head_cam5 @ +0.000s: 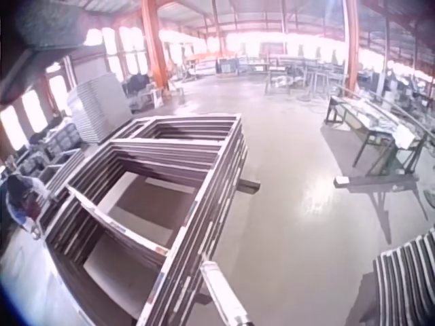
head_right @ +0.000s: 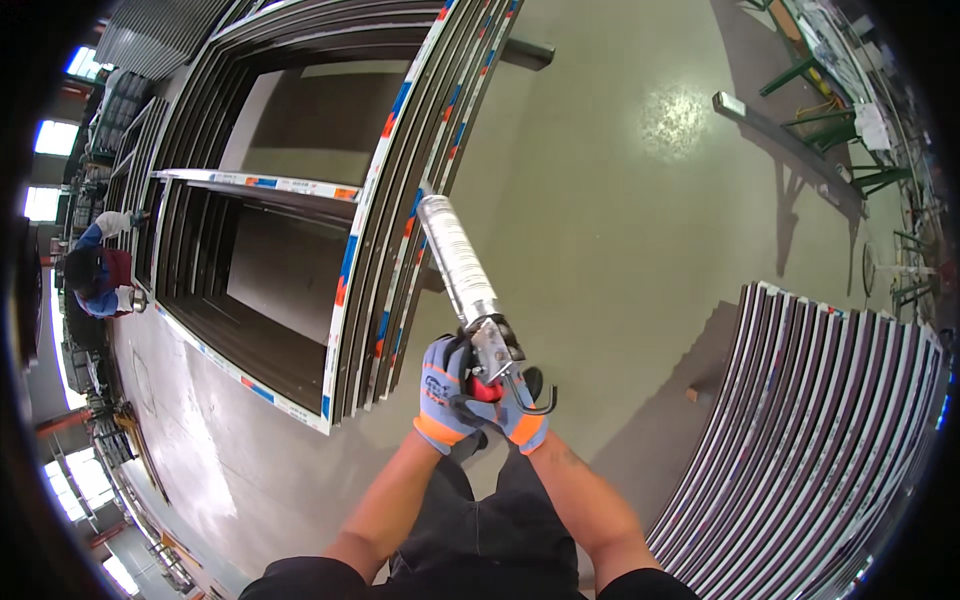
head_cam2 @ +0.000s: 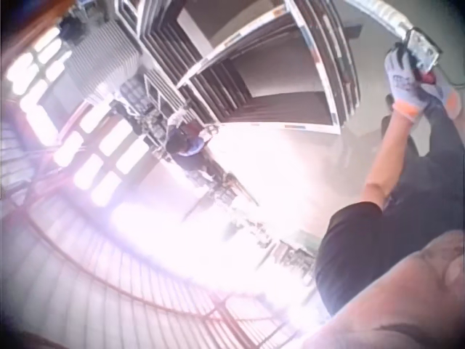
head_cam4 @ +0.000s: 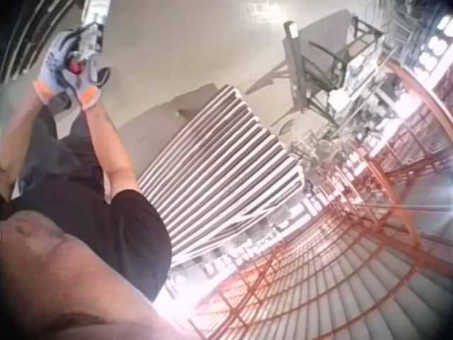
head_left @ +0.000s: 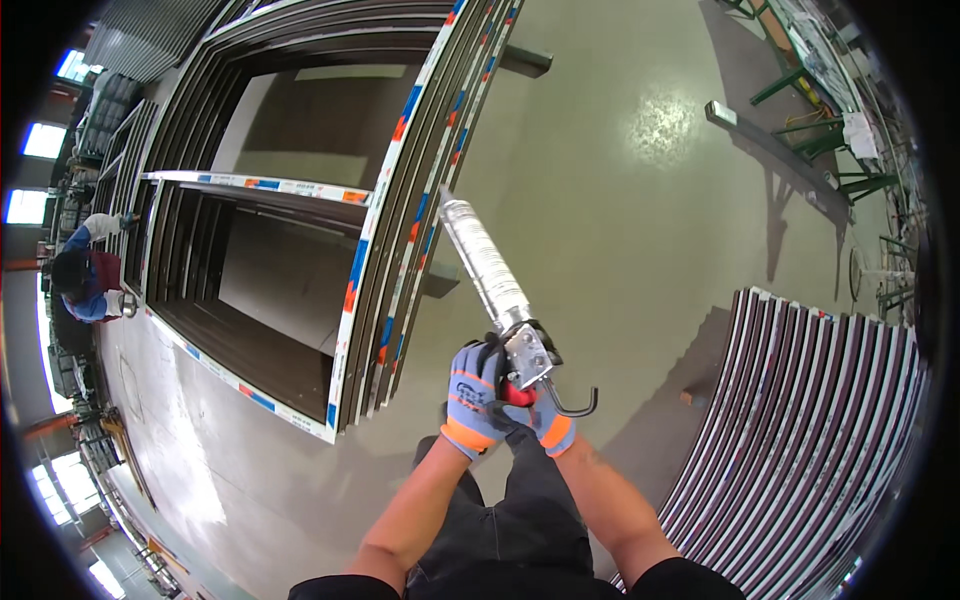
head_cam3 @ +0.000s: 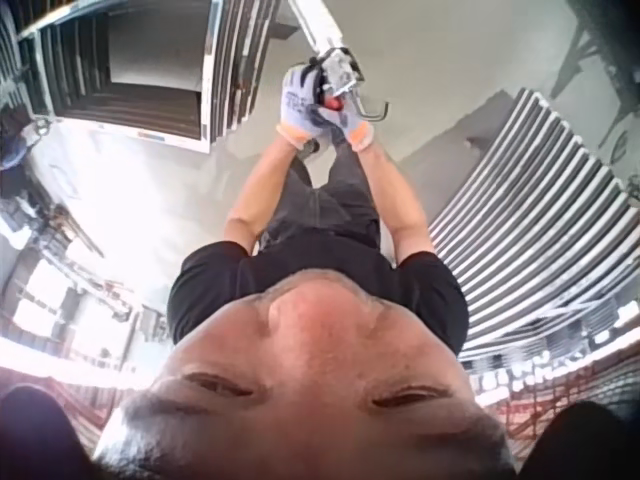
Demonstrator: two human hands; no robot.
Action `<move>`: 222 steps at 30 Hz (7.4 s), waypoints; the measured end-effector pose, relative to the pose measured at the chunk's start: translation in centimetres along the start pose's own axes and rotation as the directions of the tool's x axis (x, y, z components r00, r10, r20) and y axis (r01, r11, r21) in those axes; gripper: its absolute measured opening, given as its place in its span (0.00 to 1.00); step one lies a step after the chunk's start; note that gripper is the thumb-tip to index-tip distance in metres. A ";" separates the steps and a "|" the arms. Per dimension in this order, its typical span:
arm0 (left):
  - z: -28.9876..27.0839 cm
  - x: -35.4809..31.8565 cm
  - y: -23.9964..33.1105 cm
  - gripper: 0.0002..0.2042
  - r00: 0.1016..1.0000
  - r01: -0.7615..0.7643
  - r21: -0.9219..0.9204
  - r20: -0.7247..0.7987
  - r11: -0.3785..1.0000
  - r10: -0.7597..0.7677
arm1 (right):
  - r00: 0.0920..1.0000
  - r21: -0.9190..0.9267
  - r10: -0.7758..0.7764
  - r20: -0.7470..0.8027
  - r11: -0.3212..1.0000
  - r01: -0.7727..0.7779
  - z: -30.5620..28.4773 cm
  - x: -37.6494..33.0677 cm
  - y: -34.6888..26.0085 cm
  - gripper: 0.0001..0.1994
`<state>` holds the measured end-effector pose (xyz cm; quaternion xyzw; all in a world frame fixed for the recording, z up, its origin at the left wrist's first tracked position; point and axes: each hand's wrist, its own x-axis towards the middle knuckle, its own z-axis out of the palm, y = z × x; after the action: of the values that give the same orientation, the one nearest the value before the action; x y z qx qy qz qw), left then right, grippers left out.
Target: Apply sealant to the interior joints of window frames using a caulking gun.
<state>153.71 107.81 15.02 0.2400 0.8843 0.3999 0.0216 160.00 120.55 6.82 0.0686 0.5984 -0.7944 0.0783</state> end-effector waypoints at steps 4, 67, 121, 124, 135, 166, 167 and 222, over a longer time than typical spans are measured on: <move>1.0 6.2 1.1 0.41 0.990 -0.136 -0.002 0.034 0.991 0.136 | 0.992 -0.078 -0.084 -0.098 0.994 0.076 -3.2 2.7 -5.5 0.56; -23.0 34.2 -56.1 0.33 -0.340 0.902 -0.072 -0.727 -0.426 -0.596 | -0.091 -0.673 0.900 0.427 0.249 -0.697 6.4 87.9 -18.6 0.28; -22.5 34.3 -56.8 0.31 -0.330 0.910 -0.099 -0.760 -0.402 -0.560 | -0.149 -0.764 0.905 0.400 0.239 -0.600 8.2 85.8 -15.6 0.27; -22.8 34.1 -56.7 0.30 -0.370 0.903 -0.136 -0.727 -0.407 -0.579 | -0.116 -0.779 0.919 0.378 0.248 -0.576 9.1 85.4 -16.0 0.26; -22.7 33.4 -56.8 0.32 -0.334 0.910 -0.105 -0.758 -0.401 -0.560 | -0.108 -0.776 0.926 0.363 0.236 -0.585 7.8 85.9 -17.1 0.29; -21.9 29.0 -58.1 0.35 -0.210 0.937 0.006 -0.788 -0.349 -0.579 | -0.260 -0.723 0.855 0.448 0.176 -0.668 7.5 90.7 -7.1 0.34; -21.9 29.0 -57.9 0.34 -0.212 0.939 0.016 -0.759 -0.343 -0.616 | -0.263 -0.724 0.855 0.448 0.174 -0.668 7.2 90.7 -6.8 0.34; -22.0 28.8 -57.7 0.35 -0.236 0.946 -0.039 -0.764 -0.321 -0.601 | -0.291 -0.838 0.894 0.340 0.148 -0.525 11.3 89.0 -6.8 0.34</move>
<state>99.67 72.61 -6.95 -0.6275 0.7776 -0.0388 -0.0015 71.35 107.72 -1.77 -0.0005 0.4026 -0.3256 0.8555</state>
